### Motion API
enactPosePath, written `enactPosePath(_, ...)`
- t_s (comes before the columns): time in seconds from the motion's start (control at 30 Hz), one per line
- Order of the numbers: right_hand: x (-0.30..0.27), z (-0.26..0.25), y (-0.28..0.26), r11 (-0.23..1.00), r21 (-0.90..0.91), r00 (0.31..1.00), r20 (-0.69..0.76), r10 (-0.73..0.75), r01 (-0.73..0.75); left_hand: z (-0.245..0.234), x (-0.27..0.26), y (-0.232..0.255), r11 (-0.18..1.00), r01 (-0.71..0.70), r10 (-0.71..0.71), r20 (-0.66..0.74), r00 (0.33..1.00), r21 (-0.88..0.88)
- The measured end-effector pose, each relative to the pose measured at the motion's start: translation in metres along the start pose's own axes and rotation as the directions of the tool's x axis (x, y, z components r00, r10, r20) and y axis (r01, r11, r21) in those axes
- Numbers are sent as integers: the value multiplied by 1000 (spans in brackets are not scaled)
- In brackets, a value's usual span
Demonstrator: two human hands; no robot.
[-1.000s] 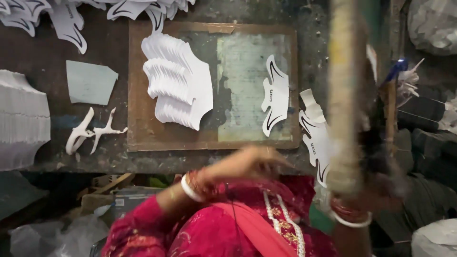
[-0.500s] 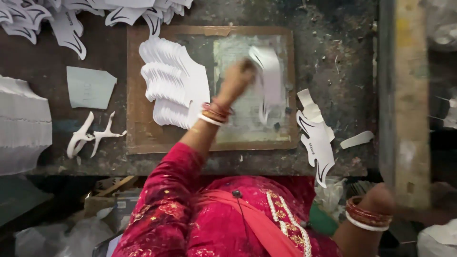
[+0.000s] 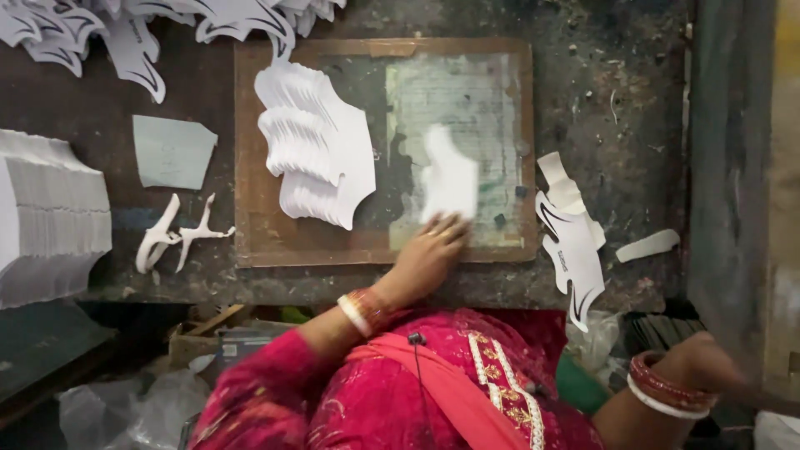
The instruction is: The person performs screen printing on white, irregularly shaped cutouts. They place a cutout on a wooden frame, apply black ink with a squeegee, and then remove the printed item. This process is repeated multiple times, with the person stacking the finished pieces on the table.
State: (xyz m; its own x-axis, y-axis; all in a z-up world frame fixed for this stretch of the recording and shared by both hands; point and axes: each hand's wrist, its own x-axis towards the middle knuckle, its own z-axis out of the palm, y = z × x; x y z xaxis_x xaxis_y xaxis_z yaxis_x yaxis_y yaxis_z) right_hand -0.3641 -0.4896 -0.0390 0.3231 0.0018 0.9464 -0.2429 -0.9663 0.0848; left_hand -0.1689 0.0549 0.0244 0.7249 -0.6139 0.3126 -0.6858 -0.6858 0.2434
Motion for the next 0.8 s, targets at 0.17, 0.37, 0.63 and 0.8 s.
enactPosePath(0.17,21,-10,-8,982,-145,991,-46,-126,118,39,90,-10,963,0,-34,-123,992,-271)
enactPosePath(0.37,114,-29,-93,993,-65,994,45,-97,100,-14,85,-62,949,296,-310,-149,939,-106)
enactPosePath(0.63,179,-48,-162,957,-279,994,98,-54,79,50,64,1,958,36,-48,-36,998,-283)
enactPosePath(0.8,191,-48,-153,986,-139,996,44,-81,86,37,131,-14,935,11,-49,-98,994,-355)
